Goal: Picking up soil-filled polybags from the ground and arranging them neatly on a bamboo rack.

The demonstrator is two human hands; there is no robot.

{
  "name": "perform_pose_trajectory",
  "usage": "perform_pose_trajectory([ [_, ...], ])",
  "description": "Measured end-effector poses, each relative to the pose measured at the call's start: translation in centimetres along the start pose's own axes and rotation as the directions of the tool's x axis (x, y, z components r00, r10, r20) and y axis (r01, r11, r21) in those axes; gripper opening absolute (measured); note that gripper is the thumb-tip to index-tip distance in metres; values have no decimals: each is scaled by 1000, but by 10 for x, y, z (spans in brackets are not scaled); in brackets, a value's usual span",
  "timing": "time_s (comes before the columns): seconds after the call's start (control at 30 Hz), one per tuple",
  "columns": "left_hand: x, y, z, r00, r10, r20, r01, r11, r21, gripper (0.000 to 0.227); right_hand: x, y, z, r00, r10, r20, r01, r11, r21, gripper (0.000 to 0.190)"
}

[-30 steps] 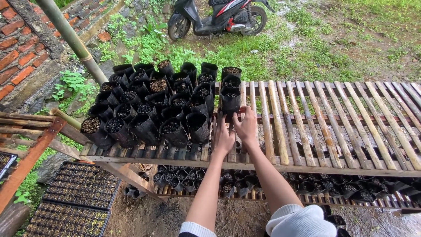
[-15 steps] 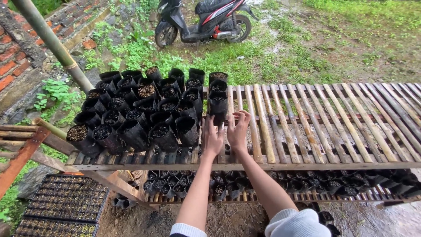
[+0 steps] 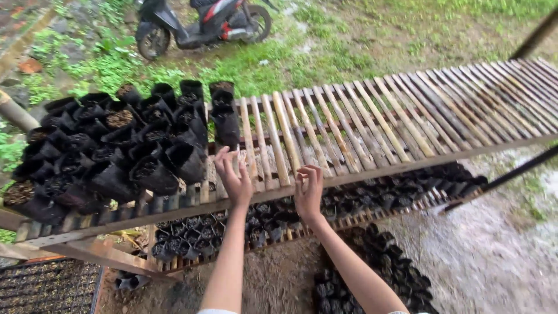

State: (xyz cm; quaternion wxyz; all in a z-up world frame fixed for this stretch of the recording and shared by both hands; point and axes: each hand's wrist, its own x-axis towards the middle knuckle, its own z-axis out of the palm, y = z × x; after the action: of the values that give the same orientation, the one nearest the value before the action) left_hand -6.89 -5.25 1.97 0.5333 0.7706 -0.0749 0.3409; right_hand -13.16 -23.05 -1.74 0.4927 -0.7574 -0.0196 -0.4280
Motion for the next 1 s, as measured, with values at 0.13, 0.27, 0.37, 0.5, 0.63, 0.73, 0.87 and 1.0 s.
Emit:
perform_pose_trajectory([
  [0.13,-81,38,26,995,86,54,-85,996,-28,16,-39,6,-51,990,-19,-137,6,995,-95,23],
  [0.27,-162,42,56,962,238,131,-234,971,-49,13,-95,47,-90,981,85,-172,-110,984,-142,18],
  [0.37,-235,15,82,912,266,312,-267,963,-41,16,-143,92,-122,976,147,-162,-186,948,-258,15],
  [0.5,-341,-49,106,850,128,511,-161,987,21,16,-232,148,-161,978,202,-48,-203,875,-439,15],
  [0.63,-458,-105,115,748,-284,599,113,945,307,16,-321,223,-196,961,266,75,-168,777,-607,17],
  [0.73,-523,-149,122,595,-435,676,161,889,430,14,-373,287,-207,954,291,67,-173,720,-672,15],
  [0.87,-593,-228,145,496,-515,699,127,840,528,14,-438,369,-205,941,332,65,-184,665,-724,13],
  [1.0,-638,-303,167,427,-586,689,133,794,593,12,-516,462,-185,911,410,53,-235,619,-750,11],
])
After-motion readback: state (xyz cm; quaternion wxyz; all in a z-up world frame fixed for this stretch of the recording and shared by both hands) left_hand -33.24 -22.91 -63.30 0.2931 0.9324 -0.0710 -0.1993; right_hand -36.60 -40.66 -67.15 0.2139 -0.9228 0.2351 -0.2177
